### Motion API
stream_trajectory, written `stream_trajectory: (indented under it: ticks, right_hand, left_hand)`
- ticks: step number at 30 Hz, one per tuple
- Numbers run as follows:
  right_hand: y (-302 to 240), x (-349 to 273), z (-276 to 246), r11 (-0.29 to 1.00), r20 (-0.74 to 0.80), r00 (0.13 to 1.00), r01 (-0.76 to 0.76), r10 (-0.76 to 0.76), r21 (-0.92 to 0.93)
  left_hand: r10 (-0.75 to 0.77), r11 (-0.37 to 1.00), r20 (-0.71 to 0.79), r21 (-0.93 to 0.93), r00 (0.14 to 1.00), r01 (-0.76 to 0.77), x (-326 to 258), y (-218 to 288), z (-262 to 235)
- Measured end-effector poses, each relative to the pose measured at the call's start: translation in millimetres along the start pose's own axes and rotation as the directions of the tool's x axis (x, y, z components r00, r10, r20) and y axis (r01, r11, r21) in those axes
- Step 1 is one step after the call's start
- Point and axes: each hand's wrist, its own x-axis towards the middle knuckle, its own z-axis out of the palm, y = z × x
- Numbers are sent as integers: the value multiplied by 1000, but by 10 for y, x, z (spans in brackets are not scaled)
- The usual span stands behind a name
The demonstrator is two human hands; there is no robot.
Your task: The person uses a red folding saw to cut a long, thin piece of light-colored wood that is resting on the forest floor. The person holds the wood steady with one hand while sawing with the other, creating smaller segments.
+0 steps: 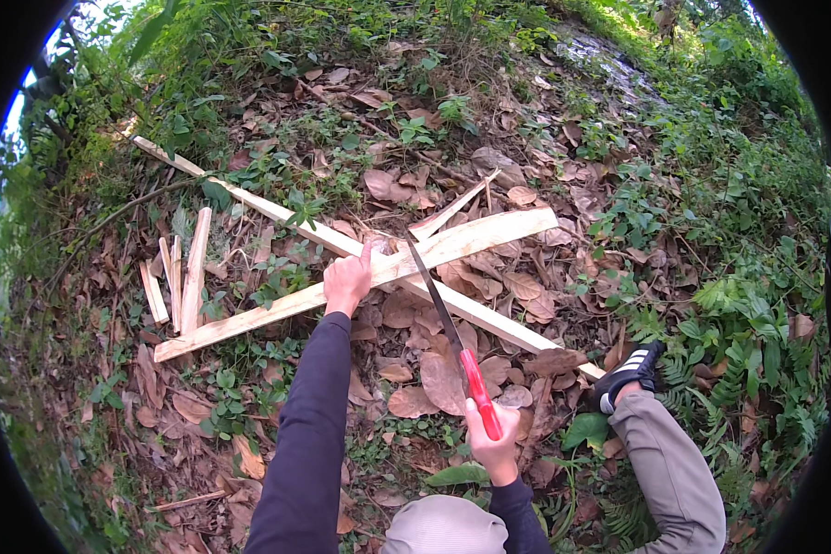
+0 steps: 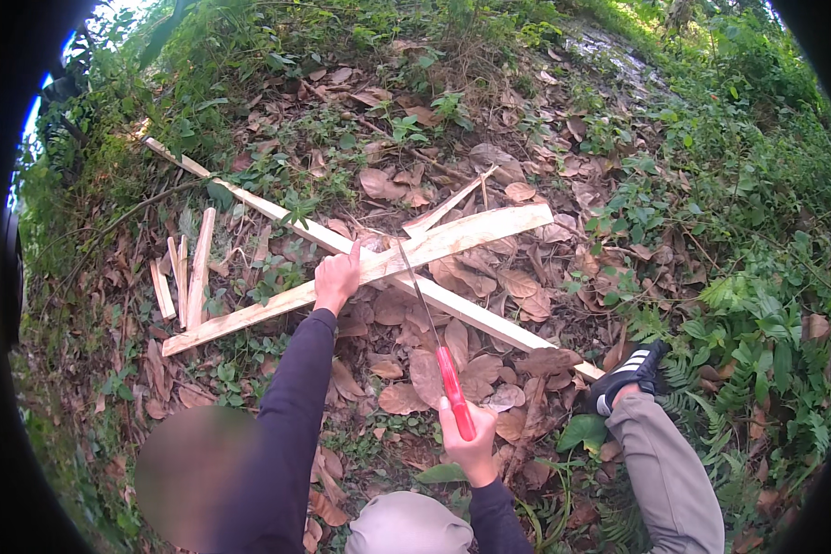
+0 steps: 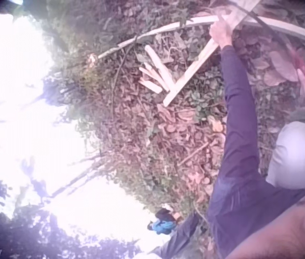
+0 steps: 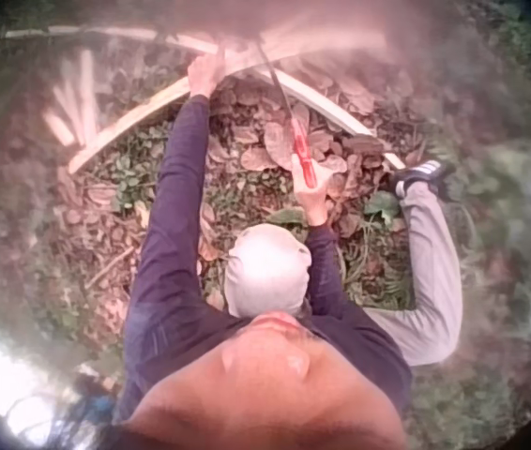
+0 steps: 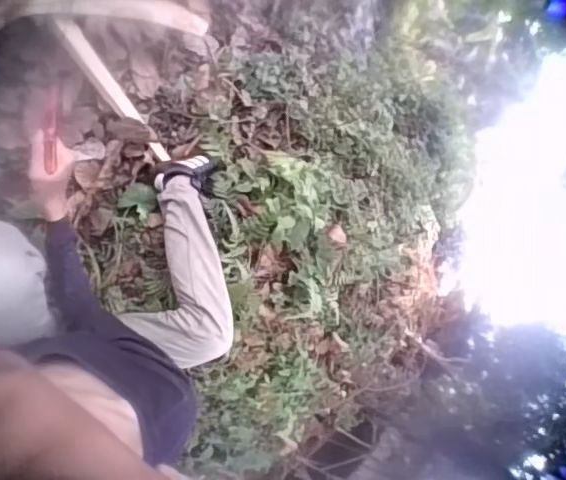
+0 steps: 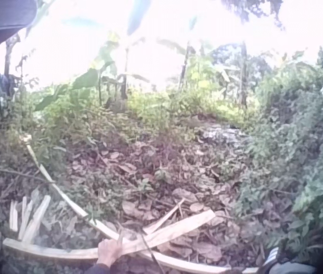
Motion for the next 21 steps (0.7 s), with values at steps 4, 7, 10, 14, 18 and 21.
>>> stream_trajectory:
  ticks: [4,7,10,14,18,21]
  right_hand:
    - [-126,-209,-254,997,-76,997,-12,6,-71]
    - [-256,-230,-132,980,7,995,97,-97,-174]
    - [-397,7,-12,997,-49,999,-7,3,-81]
    - [-275,-345,-139,996,-26,999,25,-27,-84]
    - [-240,-174,-52,990,-58,996,61,-70,-129]
    - [5,90,187,991,-66,992,103,-109,-89]
  left_hand:
    - [107,994,-274,48,956,-98,-216,-20,84]
    - [93,995,-267,54,959,-81,-142,-9,110]
    - [59,997,-202,57,978,-49,-158,24,107]
    - [11,1000,-222,17,975,-7,-152,-42,113]
    - [41,999,-170,7,985,-41,-148,16,97]
    - [21,1000,-127,22,992,-18,-91,6,35]
